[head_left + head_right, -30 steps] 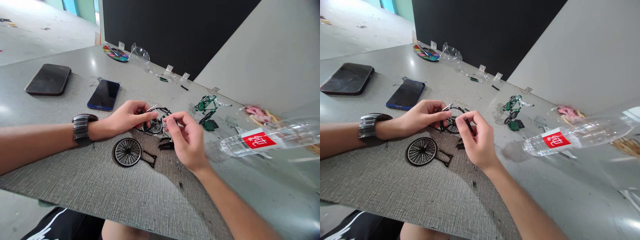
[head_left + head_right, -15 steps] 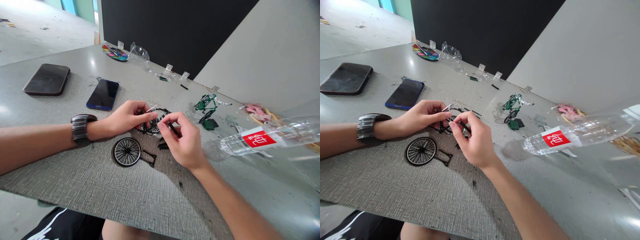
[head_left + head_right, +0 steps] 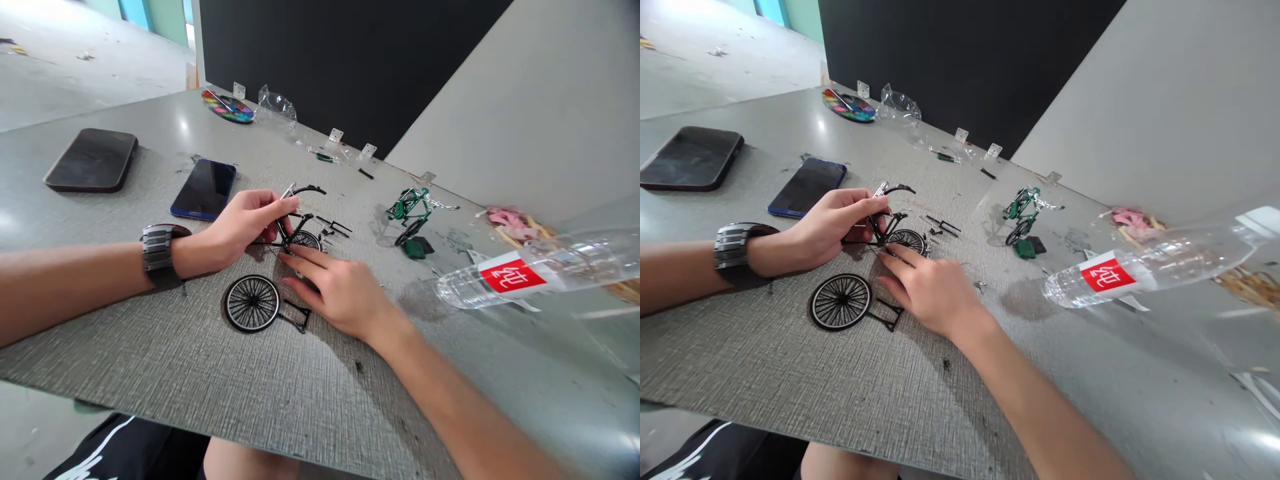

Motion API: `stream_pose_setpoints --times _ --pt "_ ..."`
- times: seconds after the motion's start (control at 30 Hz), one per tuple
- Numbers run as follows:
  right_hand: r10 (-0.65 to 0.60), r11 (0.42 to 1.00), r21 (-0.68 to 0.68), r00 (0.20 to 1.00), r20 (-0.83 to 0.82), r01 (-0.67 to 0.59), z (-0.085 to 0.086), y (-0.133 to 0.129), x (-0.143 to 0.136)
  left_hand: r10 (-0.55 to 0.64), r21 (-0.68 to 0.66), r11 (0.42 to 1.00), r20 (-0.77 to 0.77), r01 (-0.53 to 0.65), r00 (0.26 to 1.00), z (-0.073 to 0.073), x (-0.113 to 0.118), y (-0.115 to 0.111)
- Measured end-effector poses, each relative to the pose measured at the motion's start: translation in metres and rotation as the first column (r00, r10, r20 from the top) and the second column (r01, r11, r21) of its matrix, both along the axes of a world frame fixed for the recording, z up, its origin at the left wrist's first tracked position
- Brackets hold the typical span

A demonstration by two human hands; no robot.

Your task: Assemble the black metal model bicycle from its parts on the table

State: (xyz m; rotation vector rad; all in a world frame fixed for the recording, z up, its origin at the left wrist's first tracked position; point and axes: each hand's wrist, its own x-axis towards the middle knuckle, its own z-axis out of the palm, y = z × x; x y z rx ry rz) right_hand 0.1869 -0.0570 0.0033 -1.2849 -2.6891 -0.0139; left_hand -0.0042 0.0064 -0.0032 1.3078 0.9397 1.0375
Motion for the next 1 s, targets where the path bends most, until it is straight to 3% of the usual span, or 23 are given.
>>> stream_pose_setpoints --times 0.27,0.67,1.0 --pt "-0.056 0.998 0.029 0.997 -0.059 0.058 0.003 0.005 0.013 -0.022 0.025 0.999 -0.009 0.023 1.000 0.001 0.001 -0.002" --pt "-0.218 0.972 0.101 0.974 0.067 0.210 0.005 0.006 0.012 -0.056 0.031 0.998 -0.014 0.057 0.998 -0.001 0.001 -0.002" --pt "-0.238 0.971 -0.018 0.970 -0.052 0.237 0.008 0.006 0.012 -0.057 0.037 0.998 -0.036 0.058 0.998 0.000 0.001 -0.002"
